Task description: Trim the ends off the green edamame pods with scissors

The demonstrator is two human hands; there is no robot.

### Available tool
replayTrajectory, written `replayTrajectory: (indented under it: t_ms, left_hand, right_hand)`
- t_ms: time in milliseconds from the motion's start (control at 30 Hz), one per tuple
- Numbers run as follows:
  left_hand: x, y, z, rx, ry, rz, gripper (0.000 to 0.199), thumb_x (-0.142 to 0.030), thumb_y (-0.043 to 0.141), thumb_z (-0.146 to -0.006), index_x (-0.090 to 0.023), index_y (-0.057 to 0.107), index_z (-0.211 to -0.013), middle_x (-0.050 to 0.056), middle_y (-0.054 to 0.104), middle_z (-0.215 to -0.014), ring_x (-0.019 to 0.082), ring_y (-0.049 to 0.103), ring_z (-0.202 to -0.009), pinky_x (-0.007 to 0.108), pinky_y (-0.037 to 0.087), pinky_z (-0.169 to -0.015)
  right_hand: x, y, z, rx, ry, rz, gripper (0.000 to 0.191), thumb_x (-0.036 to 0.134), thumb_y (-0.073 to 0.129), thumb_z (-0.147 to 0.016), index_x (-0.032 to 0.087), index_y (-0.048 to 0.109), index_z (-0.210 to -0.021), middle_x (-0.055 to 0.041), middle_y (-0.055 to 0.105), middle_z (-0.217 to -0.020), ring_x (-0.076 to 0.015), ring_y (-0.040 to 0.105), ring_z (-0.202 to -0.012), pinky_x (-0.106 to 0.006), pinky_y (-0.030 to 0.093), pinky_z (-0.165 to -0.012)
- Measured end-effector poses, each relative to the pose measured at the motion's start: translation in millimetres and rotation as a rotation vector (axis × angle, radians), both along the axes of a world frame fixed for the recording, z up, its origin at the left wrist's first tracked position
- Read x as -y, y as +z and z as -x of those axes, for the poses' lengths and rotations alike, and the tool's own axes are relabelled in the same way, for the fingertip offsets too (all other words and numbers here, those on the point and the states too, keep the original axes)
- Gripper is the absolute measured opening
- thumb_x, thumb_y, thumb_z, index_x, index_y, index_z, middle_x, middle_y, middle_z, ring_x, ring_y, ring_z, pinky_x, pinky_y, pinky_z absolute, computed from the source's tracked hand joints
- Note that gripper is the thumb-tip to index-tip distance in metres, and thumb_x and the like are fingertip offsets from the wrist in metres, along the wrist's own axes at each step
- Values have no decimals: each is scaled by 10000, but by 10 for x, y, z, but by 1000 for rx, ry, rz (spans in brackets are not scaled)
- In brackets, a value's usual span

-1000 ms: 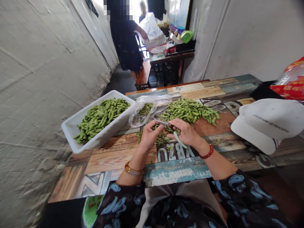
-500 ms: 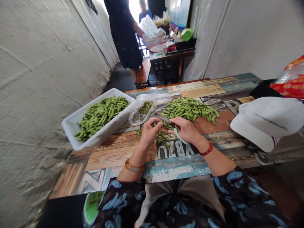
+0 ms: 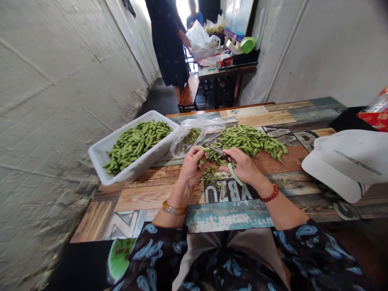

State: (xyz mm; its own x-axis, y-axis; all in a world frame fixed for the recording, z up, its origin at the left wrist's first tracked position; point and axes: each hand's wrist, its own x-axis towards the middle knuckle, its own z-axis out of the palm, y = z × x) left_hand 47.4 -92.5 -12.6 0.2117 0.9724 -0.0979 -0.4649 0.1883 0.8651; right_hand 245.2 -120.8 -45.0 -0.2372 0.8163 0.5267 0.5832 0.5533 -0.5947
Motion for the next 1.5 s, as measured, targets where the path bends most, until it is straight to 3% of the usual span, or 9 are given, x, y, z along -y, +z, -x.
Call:
replayTrajectory:
  t_ms: [367, 533, 833, 1133, 1500]
  left_hand:
    - [50, -39, -70, 11, -80, 3, 354, -287, 802, -675, -171, 524, -861, -42, 624, -680, -2, 333, -377, 134, 201, -383]
    - [65, -66, -86, -90, -81, -11, 338, -315, 792, -697, -164, 523, -834, -40, 612, -656, 2, 334, -378, 131, 205, -374]
    - [98, 1, -98, -157, -58, 5, 423, -440, 835, -653, -146, 591, -836, -52, 549, -613, -4, 319, -389, 122, 200, -374]
    - [113, -66, -132, -121, -105, 57, 430, -443, 855, -627, -142, 596, -790, -53, 540, -613, -12, 320, -377, 115, 204, -367]
    - [128, -32, -139, -114, -93, 28, 421, -423, 867, -616, -143, 605, -791, -50, 542, -594, 4, 364, -407, 112, 225, -375]
  right_hand:
    - [-8, -23, 23, -25, 20, -4, 424, 354, 757, -813, 194, 589, -1168, -68, 608, -992, -187, 600, -771, -347, 556, -727]
    - [-13, -9, 34, -46, 2, 3, 425, 309, 764, -799, 205, 580, -1168, -71, 609, -1014, -192, 608, -788, -354, 563, -724]
    - [-4, 10, 19, -52, -9, 34, 406, 271, 769, -787, 203, 591, -1146, -63, 613, -997, -187, 614, -790, -340, 568, -710]
    - [5, 22, 33, -47, 53, 9, 444, 293, 775, -786, 210, 567, -1169, -79, 608, -1041, -195, 622, -806, -371, 581, -736]
    - [-14, -4, 6, -41, 77, -36, 332, 396, 715, -851, 199, 593, -1088, -32, 578, -862, -171, 549, -704, -313, 521, -651]
